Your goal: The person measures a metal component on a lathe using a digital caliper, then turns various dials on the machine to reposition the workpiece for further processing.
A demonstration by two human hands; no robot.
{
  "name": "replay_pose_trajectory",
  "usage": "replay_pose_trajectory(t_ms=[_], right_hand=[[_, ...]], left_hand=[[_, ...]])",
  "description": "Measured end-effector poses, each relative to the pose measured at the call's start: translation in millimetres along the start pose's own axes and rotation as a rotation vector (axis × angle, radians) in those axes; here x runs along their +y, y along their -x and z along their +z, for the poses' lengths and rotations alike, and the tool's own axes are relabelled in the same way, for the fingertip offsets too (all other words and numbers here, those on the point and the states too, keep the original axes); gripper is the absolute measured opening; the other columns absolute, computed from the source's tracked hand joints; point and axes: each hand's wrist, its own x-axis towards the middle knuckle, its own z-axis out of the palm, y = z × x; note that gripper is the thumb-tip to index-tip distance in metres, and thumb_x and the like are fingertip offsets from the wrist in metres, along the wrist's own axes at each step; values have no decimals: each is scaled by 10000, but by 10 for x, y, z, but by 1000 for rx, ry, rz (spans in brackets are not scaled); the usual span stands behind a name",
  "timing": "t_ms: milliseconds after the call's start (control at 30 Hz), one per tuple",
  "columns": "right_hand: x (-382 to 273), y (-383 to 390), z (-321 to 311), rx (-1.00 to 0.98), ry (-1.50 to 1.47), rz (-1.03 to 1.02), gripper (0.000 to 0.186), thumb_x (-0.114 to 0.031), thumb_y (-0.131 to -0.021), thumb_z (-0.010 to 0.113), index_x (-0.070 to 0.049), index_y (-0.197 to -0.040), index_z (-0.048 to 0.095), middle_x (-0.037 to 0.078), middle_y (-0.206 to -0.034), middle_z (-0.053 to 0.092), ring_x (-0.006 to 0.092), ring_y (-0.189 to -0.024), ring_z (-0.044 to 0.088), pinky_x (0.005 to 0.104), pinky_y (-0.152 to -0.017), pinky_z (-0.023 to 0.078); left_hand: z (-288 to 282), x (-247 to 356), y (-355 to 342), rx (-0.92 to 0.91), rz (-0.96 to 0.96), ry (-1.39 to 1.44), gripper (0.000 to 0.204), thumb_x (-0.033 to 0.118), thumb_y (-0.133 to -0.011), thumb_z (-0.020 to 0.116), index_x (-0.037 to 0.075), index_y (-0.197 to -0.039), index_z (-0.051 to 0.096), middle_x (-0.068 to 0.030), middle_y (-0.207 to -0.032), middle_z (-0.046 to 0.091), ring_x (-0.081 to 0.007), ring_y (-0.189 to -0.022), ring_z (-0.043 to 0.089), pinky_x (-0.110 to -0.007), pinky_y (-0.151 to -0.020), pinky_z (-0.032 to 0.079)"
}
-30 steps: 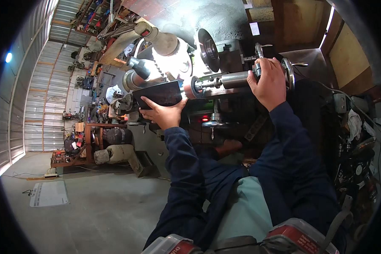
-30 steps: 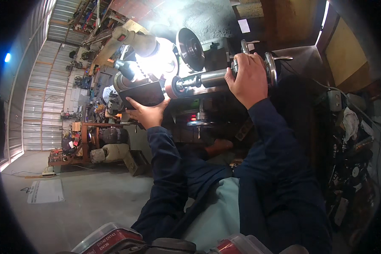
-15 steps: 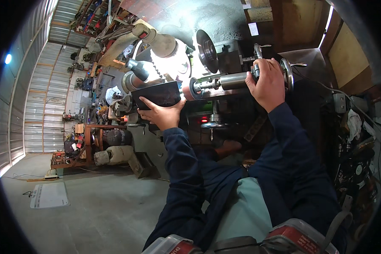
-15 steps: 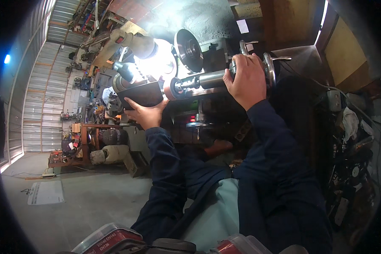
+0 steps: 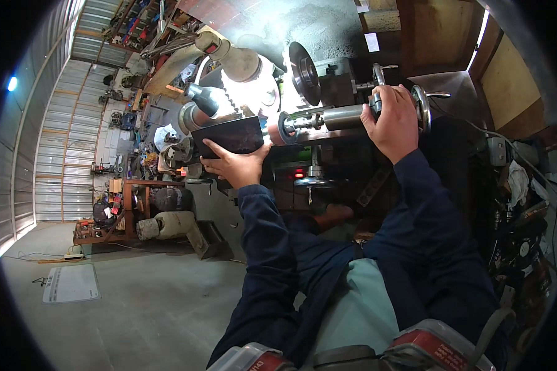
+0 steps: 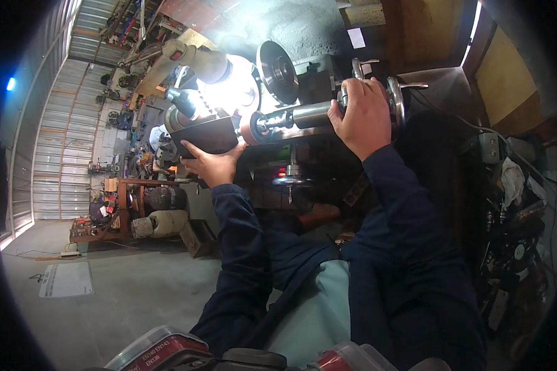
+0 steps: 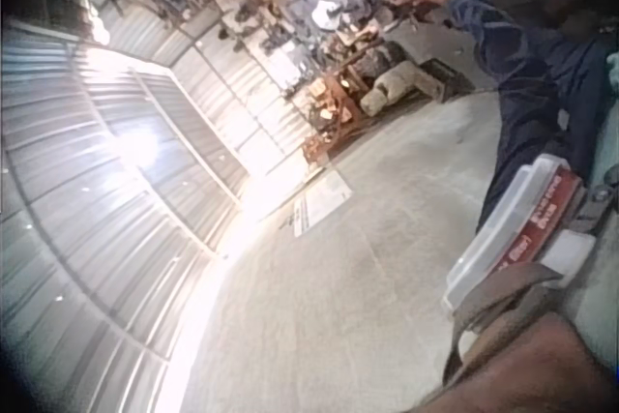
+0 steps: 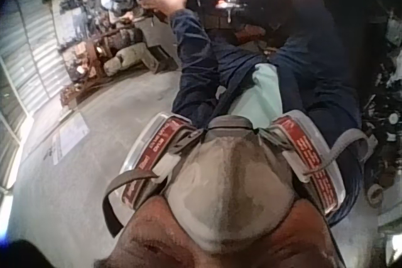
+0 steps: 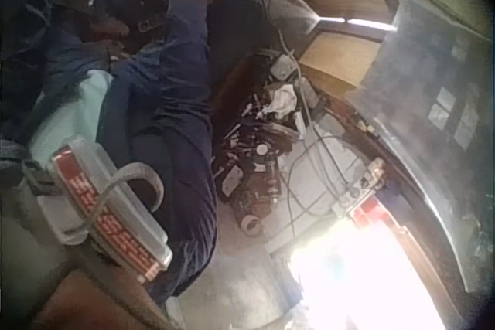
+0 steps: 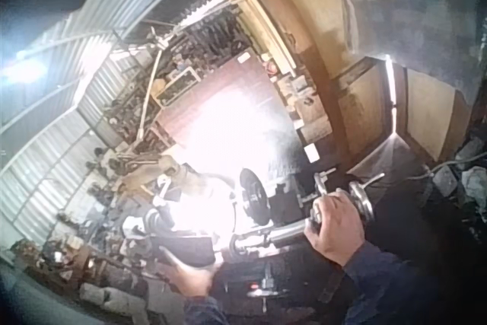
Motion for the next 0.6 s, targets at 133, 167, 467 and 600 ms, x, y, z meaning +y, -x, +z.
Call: replay_pose_trajectory(t_ms=[133,167,467,600], right_hand=[[6,3,-7,7,20,-12,311,-174,-807,713,-9,-1034,580,181,-934,658,386,-976,609,512,-1014,436],[4,3,-8,3,25,-10,312,-176,-807,712,-10,-1035,580,179,-937,659,384,-980,609,509,-1016,434],[-15,3,-4,-3,19,7,311,-175,-804,714,-15,-1035,581,174,-945,659,381,-983,608,505,-1019,430],[-5,4,-3,-8,7,3,309,-171,-799,718,-17,-1027,579,173,-937,654,383,-975,605,506,-1015,433]], left_hand=[[13,15,1,-4,-7,6,1557,482,-423,992,184,-1598,16,-418,-1550,44,-553,-1465,118,-674,-1113,287],[8,15,-3,-5,-11,5,1556,481,-423,992,184,-1598,15,-417,-1551,42,-553,-1465,118,-676,-1112,287],[-13,5,-4,-2,-15,11,1545,473,-430,993,198,-1598,20,-406,-1559,31,-549,-1470,105,-682,-1109,285],[-15,18,-7,-23,-37,-1,1543,474,-431,992,199,-1598,20,-403,-1561,33,-553,-1468,107,-685,-1110,280]])
